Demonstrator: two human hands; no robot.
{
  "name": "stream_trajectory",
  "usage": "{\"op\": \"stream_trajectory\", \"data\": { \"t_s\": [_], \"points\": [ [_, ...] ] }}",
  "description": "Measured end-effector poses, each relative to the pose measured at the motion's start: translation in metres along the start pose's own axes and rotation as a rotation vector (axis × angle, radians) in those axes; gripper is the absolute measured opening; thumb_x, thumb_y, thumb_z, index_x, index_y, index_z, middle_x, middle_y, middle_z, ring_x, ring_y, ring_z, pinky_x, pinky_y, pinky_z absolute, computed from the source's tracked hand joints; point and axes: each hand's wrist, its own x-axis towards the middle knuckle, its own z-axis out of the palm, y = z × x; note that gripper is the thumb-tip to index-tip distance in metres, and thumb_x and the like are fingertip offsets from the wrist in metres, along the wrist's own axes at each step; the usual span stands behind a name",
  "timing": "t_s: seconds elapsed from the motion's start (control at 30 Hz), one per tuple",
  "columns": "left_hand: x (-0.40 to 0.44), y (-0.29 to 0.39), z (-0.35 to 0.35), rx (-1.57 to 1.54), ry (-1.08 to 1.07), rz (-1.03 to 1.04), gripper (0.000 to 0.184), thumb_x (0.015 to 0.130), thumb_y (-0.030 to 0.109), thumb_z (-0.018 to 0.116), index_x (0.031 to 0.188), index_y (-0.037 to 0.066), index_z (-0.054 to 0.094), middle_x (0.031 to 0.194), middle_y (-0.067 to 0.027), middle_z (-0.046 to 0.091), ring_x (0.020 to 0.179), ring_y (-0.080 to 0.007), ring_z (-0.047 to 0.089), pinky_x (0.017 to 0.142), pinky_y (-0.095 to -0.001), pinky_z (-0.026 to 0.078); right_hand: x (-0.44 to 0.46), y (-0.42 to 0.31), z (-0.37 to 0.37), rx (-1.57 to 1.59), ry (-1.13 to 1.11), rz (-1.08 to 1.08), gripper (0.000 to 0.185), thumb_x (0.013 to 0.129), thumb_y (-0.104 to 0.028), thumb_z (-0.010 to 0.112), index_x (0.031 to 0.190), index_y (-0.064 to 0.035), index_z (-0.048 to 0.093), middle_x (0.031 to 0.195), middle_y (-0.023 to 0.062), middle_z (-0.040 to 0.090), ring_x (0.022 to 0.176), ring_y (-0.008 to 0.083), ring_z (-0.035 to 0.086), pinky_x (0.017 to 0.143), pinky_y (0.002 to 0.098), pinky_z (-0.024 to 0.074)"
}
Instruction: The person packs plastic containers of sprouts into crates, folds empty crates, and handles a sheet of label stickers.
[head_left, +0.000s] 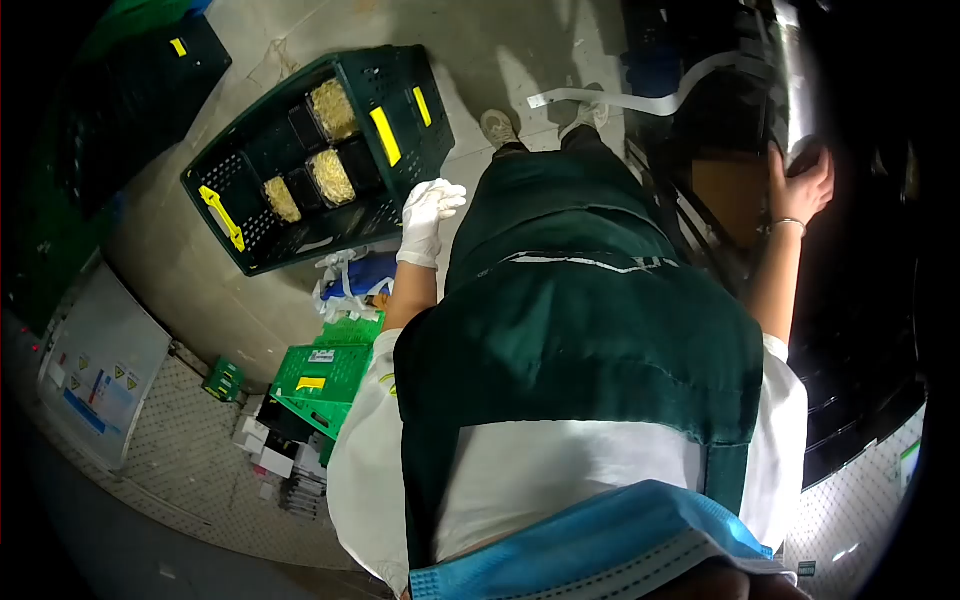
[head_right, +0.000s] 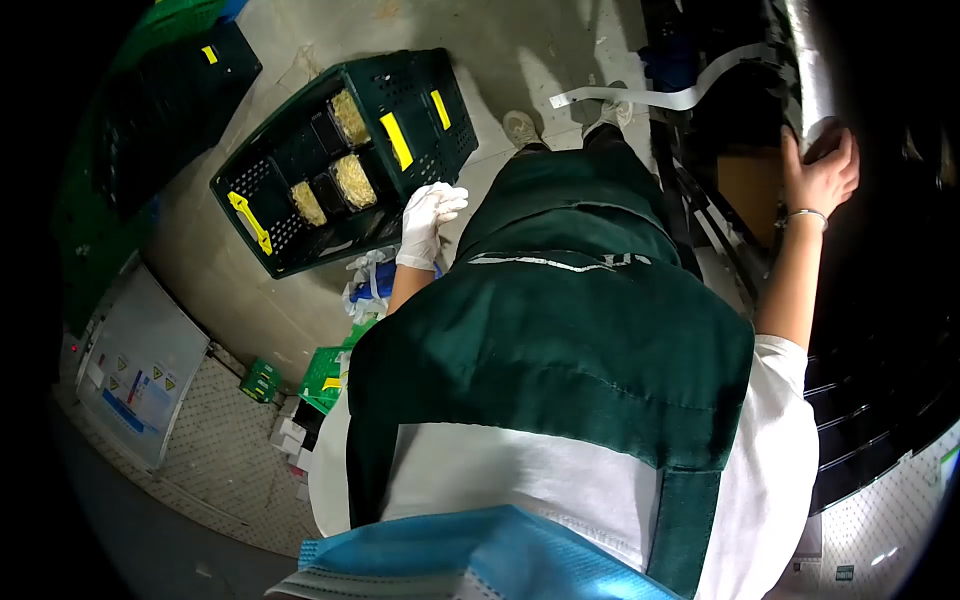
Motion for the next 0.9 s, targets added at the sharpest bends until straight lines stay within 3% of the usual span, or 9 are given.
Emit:
{"op": "stream_trajectory", "data": {
  "t_s": [0.17,0.4,0.43,0.53,0.67,0.77,0.8,0.83,0.9],
  "points": [
    [0.005,-0.002,-0.058,-0.098,-0.012,0.028,0.014,0.083,0.009,0.046,0.093,0.001,0.052,0.079,-0.0134,0.062,0.066,-0.0164,0.062,0.052,-0.0194,0.046,-0.002,-0.003,0.004,-0.083,0.019,0.053,0.080,0.058,-0.054,0.067,0.119,-0.0098,0.039,0.120,0.0125,0.040,0.110,0.0332,0.036,0.093,0.0433,0.0297],
    [0.020,0.000,-0.077,-0.174,0.018,0.079,0.012,0.082,0.010,0.050,0.091,0.001,0.052,0.082,-0.0140,0.062,0.065,-0.0169,0.061,0.051,-0.0197,0.045,0.001,-0.001,0.008,-0.137,0.040,-0.001,0.074,0.058,-0.057,0.064,0.117,-0.0178,0.043,0.119,0.0093,0.041,0.110,0.0317,0.037,0.091,0.0437,0.0317],
    [0.019,-0.001,-0.082,-0.182,-0.047,0.067,0.013,0.081,0.011,0.052,0.091,0.002,0.052,0.081,-0.0126,0.062,0.065,-0.0158,0.061,0.051,-0.0195,0.045,0.000,-0.002,0.007,-0.135,0.037,-0.008,0.074,0.058,-0.057,0.064,0.117,-0.0178,0.043,0.119,0.0093,0.041,0.110,0.0317,0.037,0.091,0.0437,0.0317],
    [0.008,-0.001,-0.087,-0.033,0.098,-0.006,0.011,0.080,0.012,0.053,0.086,0.003,0.054,0.077,-0.0120,0.062,0.063,-0.0150,0.061,0.049,-0.0185,0.043,0.001,-0.006,0.007,-0.206,0.002,0.088,0.075,0.057,-0.058,0.064,0.117,-0.0176,0.044,0.120,0.0080,0.042,0.111,0.0299,0.038,0.092,0.0420,0.0321],
    [0.012,-0.005,-0.112,-0.149,0.048,0.071,0.010,0.078,0.008,0.052,0.084,0.001,0.055,0.075,-0.0109,0.062,0.060,-0.0149,0.060,0.047,-0.0190,0.043,-0.001,0.000,0.008,-0.189,0.029,0.056,0.075,0.057,-0.059,0.064,0.116,-0.0172,0.045,0.119,0.0080,0.044,0.109,0.0298,0.040,0.091,0.0419,0.0337],
    [0.024,-0.012,-0.123,-0.119,0.022,0.079,0.010,0.078,0.006,0.050,0.084,0.000,0.055,0.074,-0.0121,0.062,0.060,-0.0174,0.060,0.046,-0.0211,0.045,0.002,0.011,0.005,-0.250,-0.005,-0.076,0.074,0.059,-0.059,0.062,0.112,-0.0090,0.048,0.110,0.0101,0.051,0.104,0.0282,0.046,0.088,0.0396,0.0370],
    [0.030,-0.025,-0.132,-0.205,-0.083,0.137,0.009,0.078,0.006,0.050,0.083,0.001,0.055,0.073,-0.0125,0.062,0.059,-0.0184,0.060,0.045,-0.0210,0.044,0.003,-0.013,-0.014,-0.263,-0.117,0.002,0.072,0.060,-0.058,0.063,0.107,-0.0050,0.052,0.103,0.0122,0.056,0.097,0.0274,0.052,0.083,0.0373,0.0419],
    [0.024,-0.027,-0.136,-0.386,-0.177,0.170,0.016,0.076,0.008,0.053,0.089,-0.001,0.054,0.082,-0.0165,0.062,0.064,-0.0194,0.062,0.049,-0.0227,0.048,0.004,-0.022,-0.015,-0.266,-0.027,-0.037,0.069,0.059,-0.057,0.065,0.103,-0.0043,0.055,0.096,0.0117,0.059,0.090,0.0274,0.056,0.078,0.0363,0.0455],
    [0.015,-0.035,-0.132,-0.272,0.227,0.237,0.017,0.076,0.011,0.056,0.089,0.001,0.052,0.077,-0.0110,0.061,0.059,-0.0162,0.060,0.046,-0.0221,0.043,0.002,-0.022,-0.012,-0.221,-0.030,-0.052,0.067,0.059,-0.058,0.065,0.099,-0.0050,0.056,0.092,0.0126,0.059,0.083,0.0293,0.057,0.073,0.0385,0.0466]
  ]
}}
